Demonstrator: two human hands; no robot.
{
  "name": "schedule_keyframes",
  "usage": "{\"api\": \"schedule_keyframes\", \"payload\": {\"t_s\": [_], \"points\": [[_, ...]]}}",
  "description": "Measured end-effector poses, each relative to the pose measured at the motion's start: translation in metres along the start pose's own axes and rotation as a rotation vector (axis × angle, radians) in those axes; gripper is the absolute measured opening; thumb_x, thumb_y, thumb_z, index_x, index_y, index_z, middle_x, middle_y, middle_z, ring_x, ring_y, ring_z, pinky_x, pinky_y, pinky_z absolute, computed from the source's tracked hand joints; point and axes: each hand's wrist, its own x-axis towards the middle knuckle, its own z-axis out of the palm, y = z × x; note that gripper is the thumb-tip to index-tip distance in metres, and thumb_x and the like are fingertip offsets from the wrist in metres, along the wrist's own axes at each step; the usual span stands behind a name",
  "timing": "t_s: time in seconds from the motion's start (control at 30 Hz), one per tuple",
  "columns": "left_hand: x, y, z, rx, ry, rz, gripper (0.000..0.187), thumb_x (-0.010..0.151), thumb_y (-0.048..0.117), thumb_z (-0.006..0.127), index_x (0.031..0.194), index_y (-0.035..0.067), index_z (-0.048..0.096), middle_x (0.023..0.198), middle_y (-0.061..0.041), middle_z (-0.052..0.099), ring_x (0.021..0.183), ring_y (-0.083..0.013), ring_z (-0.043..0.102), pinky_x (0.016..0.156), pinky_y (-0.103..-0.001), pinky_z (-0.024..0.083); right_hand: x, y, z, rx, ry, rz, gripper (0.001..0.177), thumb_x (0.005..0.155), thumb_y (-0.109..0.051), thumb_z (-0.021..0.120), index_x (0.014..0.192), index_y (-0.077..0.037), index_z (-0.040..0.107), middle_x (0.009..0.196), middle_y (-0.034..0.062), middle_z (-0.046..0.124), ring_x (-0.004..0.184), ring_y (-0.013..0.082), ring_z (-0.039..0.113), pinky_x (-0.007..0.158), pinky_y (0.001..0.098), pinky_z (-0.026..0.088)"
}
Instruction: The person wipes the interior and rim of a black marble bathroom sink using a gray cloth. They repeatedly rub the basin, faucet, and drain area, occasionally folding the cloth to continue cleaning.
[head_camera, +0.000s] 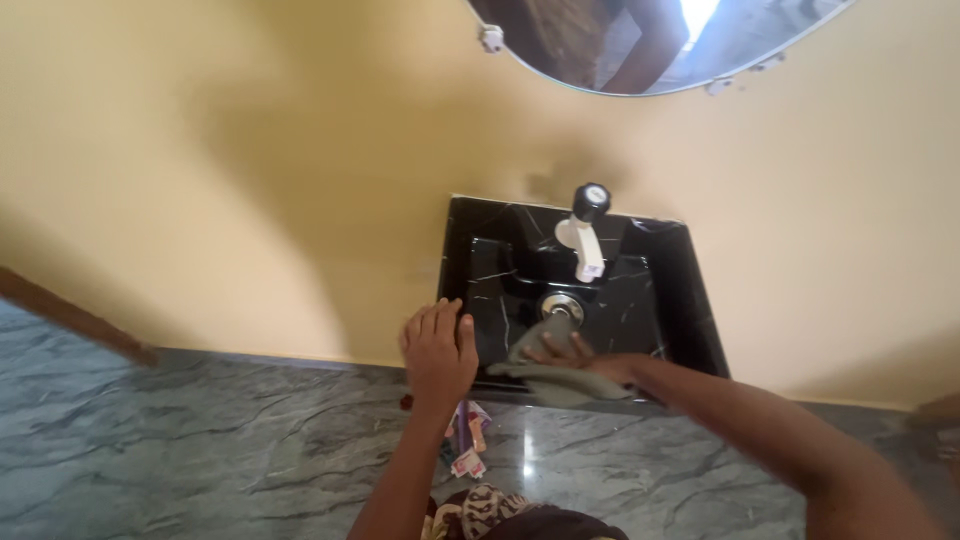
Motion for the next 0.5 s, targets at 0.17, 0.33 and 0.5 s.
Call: {"api": "schedule_keyframes", "payload": {"t_s": [0.17, 0.33, 0.5], "points": [[-0.003, -0.008, 0.002, -0.085, -0.038, -0.049, 0.04, 0.104, 0.027, 0.046, 0.129, 0.001, 0.064, 0.13, -0.019, 0.065, 0.124, -0.0377, 0.057, 0.104, -0.052, 0.042, 0.121, -0.032, -0.001, -0.075, 0.161, -0.054, 0.095, 0.096, -0.067, 0.041, 0.166, -0.02, -0.002, 0.172, 0.0068, -0.014, 0.154, 0.0389, -0.026, 0.114, 0.0676, -0.018], [-0.002, -0.005, -0.003, -0.141, 0.092, 0.059, 0.038, 0.107, 0.026, 0.044, 0.127, 0.0, 0.063, 0.132, -0.019, 0.065, 0.126, -0.0391, 0.057, 0.107, -0.051, 0.043, 0.204, -0.035, -0.019, -0.254, 0.581, 0.322, 0.093, 0.098, -0.067, 0.041, 0.167, -0.019, 0.001, 0.173, 0.0106, -0.011, 0.156, 0.039, -0.015, 0.112, 0.0772, -0.008], [0.001, -0.001, -0.008, -0.075, 0.082, 0.066, 0.038, 0.104, 0.027, 0.049, 0.125, -0.001, 0.064, 0.135, -0.022, 0.061, 0.124, -0.0428, 0.054, 0.105, -0.053, 0.043, 0.261, -0.018, -0.094, 0.315, 0.943, 0.428, 0.092, 0.093, -0.067, 0.046, 0.166, -0.028, 0.006, 0.173, 0.0102, -0.009, 0.157, 0.04, -0.007, 0.11, 0.0818, -0.003]]}}
